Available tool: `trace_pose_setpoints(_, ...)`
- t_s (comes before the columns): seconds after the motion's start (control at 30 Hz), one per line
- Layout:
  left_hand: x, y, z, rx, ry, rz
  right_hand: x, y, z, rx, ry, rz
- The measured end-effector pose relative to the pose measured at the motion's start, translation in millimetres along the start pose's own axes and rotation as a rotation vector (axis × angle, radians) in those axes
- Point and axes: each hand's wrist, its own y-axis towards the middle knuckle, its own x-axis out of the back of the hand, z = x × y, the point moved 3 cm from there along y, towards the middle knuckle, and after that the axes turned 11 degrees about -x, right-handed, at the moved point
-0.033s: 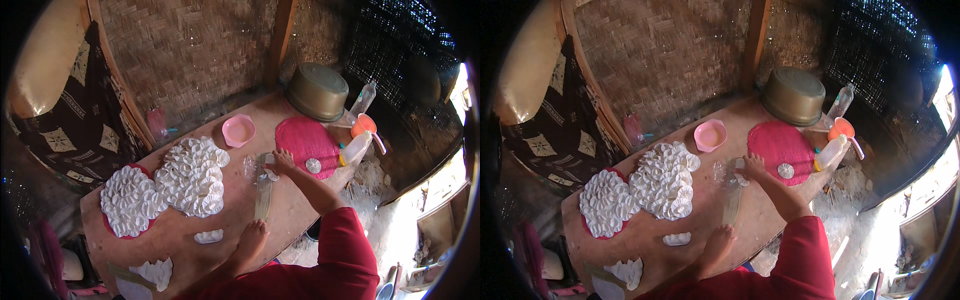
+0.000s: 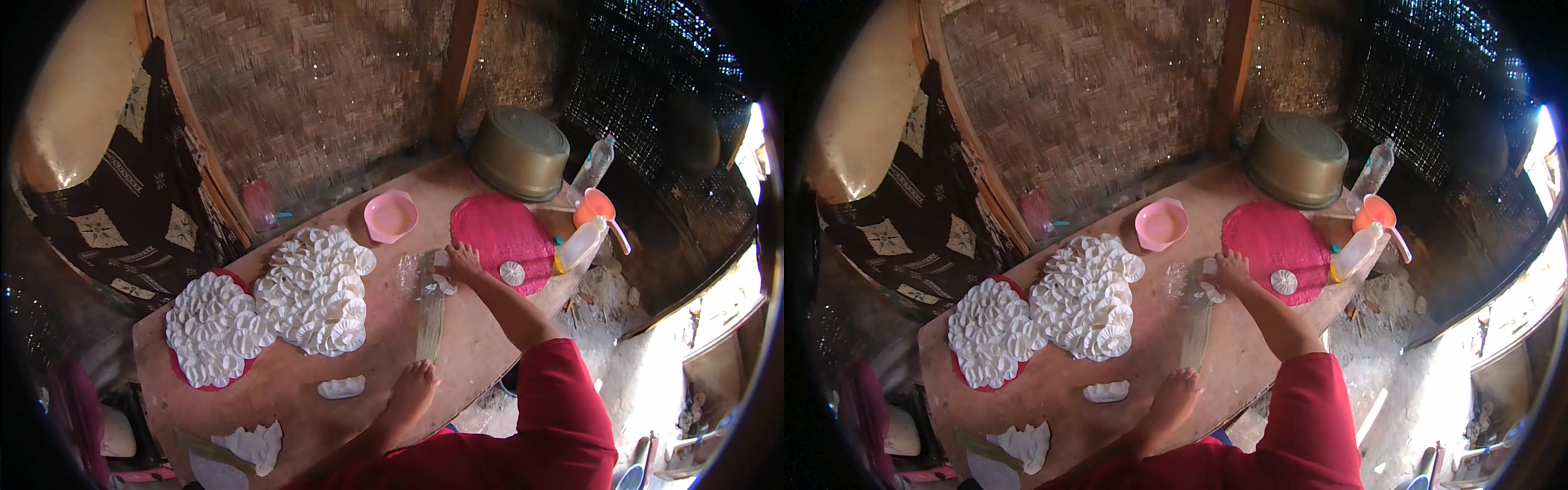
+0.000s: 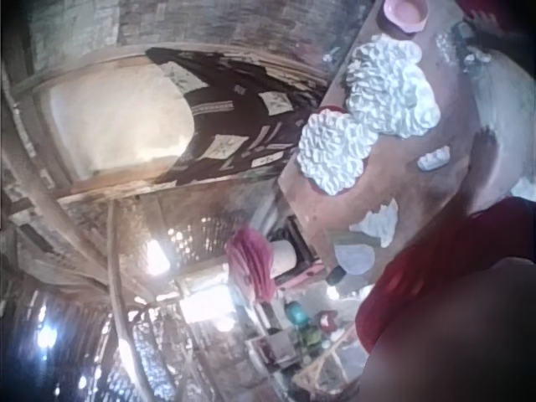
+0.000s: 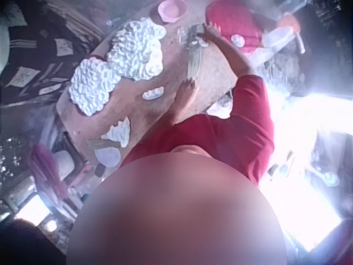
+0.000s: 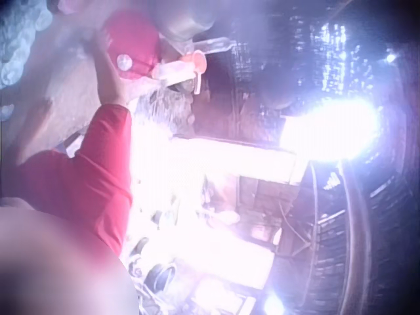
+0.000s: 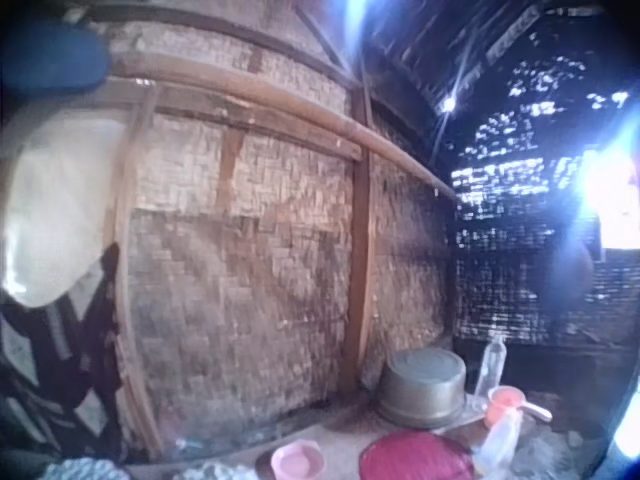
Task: The person repeatedly rolls small portions of white dough between their palms, flattens them on a plastic sheet, and places them on a pink mat. The person handles the dough by hand without visible tools and accumulates shaped pieces on the mat.
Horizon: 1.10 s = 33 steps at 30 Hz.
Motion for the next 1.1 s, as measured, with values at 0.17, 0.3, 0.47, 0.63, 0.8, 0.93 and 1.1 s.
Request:
trace_pose_setpoints(0.17,-3.5,15.0,14.4,0.080,-0.140,0.218,21.8,26.3,10.3,-0.051,0.011,-0.079)
trace_pose_setpoints(0.3,14.0,43.4,77.9,0.383,-0.803,-0.124,47.2,-5.0,21.6,-0.017,0.179,-0.122)
trace_pose_setpoints(0.47,41.1,88.1,154.3,0.719,-1.192,-0.551,58.2,-77.6,14.0,0.206,0.803,0.139)
trace_pose_setpoints(0.63,63.7,96.4,134.2,0.328,-1.175,-0.014,60.3,-122.8,-6.7,0.188,0.999,-0.074)
trace_pose_setpoints(0.8,85.8,49.9,83.0,0.024,-0.143,0.470,83.7,-153.4,-8.6,0.192,1.096,-0.209)
trace_pose_setpoints(0.93,129.1,63.4,56.1,0.129,-1.111,-0.641,103.4,-180.6,25.6,0.349,1.477,-0.090)
trace_pose_setpoints(1.1,144.3,71.6,35.9,0.274,-1.457,-0.589,104.5,-205.4,59.6,0.327,1.563,0.028)
